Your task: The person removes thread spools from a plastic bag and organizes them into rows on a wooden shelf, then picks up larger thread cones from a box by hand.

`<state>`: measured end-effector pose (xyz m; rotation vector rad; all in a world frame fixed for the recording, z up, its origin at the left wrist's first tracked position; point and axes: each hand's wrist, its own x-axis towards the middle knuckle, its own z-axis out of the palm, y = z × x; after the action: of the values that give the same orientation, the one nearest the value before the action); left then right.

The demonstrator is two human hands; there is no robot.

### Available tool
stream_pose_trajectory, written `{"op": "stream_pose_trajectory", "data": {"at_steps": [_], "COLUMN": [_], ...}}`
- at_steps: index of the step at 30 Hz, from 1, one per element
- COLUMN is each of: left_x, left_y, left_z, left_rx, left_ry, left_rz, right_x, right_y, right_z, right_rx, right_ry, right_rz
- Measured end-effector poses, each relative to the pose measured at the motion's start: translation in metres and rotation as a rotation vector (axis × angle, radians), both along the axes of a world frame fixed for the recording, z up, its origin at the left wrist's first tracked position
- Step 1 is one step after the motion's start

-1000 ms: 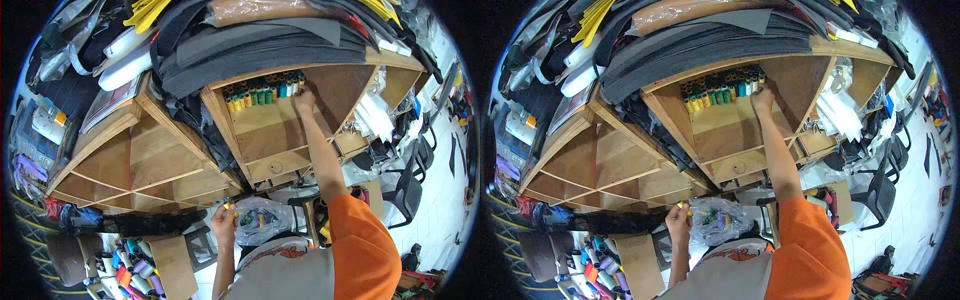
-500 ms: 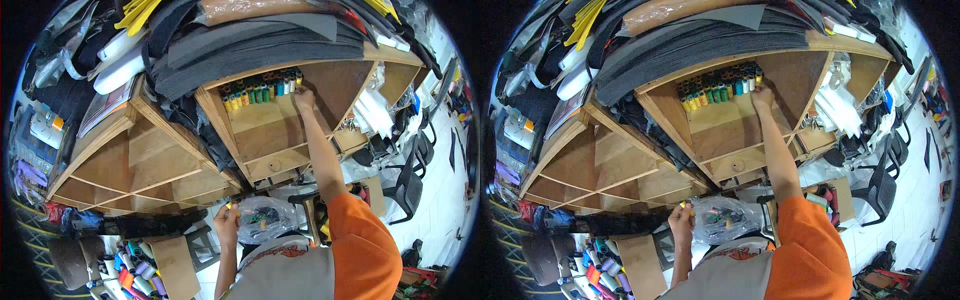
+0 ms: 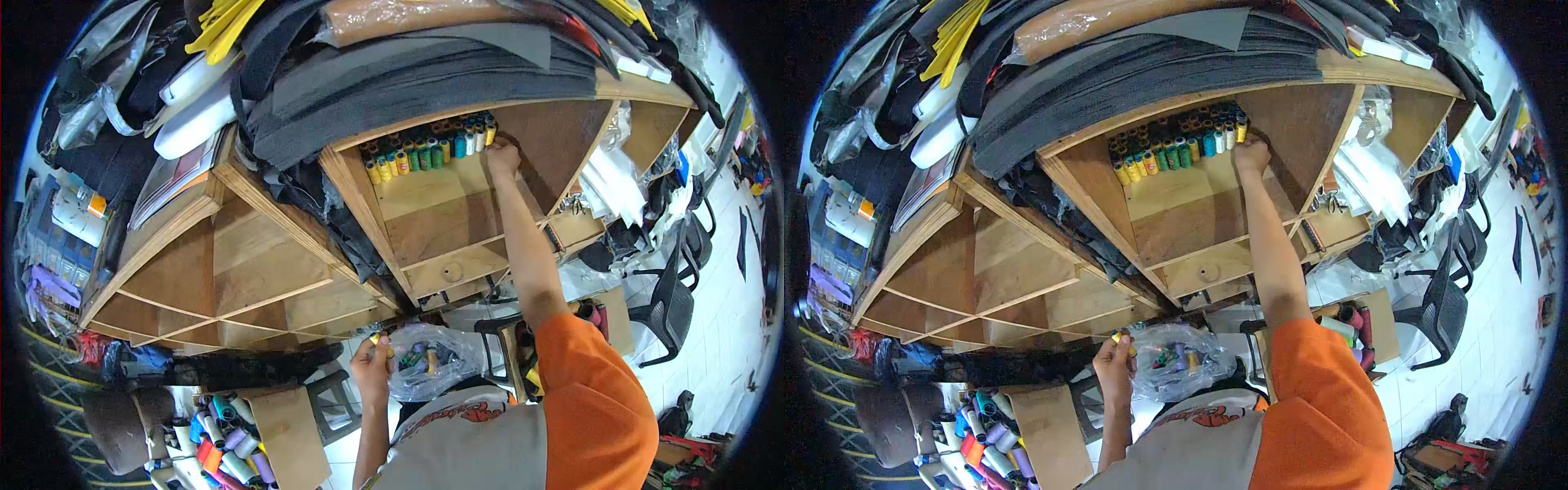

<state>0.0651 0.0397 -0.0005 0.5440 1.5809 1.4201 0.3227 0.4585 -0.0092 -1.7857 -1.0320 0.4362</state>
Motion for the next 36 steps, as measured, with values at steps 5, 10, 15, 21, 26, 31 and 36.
{"op": "stream_pose_trajectory", "data": {"at_steps": [5, 10, 15, 21, 26, 31, 36], "left_x": [-0.001, 0.002, 0.007, 0.019, 0.03, 0.028, 0.021], "left_y": [0.002, 0.005, 0.011, 0.022, 0.025, 0.024, 0.018], "left_z": [0.001, 0.011, 0.014, 0.025, 0.03, 0.025, 0.006], "left_rx": [0.025, 0.004, -0.015, 0.052, 0.102, 0.136, 0.085], "left_ry": [-0.019, 0.021, 0.153, 0.429, 0.367, 0.269, 0.203], "left_rz": [-0.027, -0.062, -0.181, -0.362, -0.358, -0.29, -0.281], "right_x": [-0.007, 0.001, -0.042, -0.089, -0.06, -0.001, 0.029], "right_y": [-0.02, -0.046, -0.205, -0.301, -0.289, -0.205, -0.075], "right_z": [-0.001, -0.002, 0.075, 0.054, 0.081, 0.113, 0.091], "right_rx": [0.087, 0.129, -0.429, -0.09, -0.225, 0.276, 0.295], "right_ry": [-0.021, 0.363, 0.338, 0.001, 0.084, -0.085, -0.409], "right_rz": [-0.038, 0.151, 1.23, 1.482, 1.255, 0.684, 0.292]}}
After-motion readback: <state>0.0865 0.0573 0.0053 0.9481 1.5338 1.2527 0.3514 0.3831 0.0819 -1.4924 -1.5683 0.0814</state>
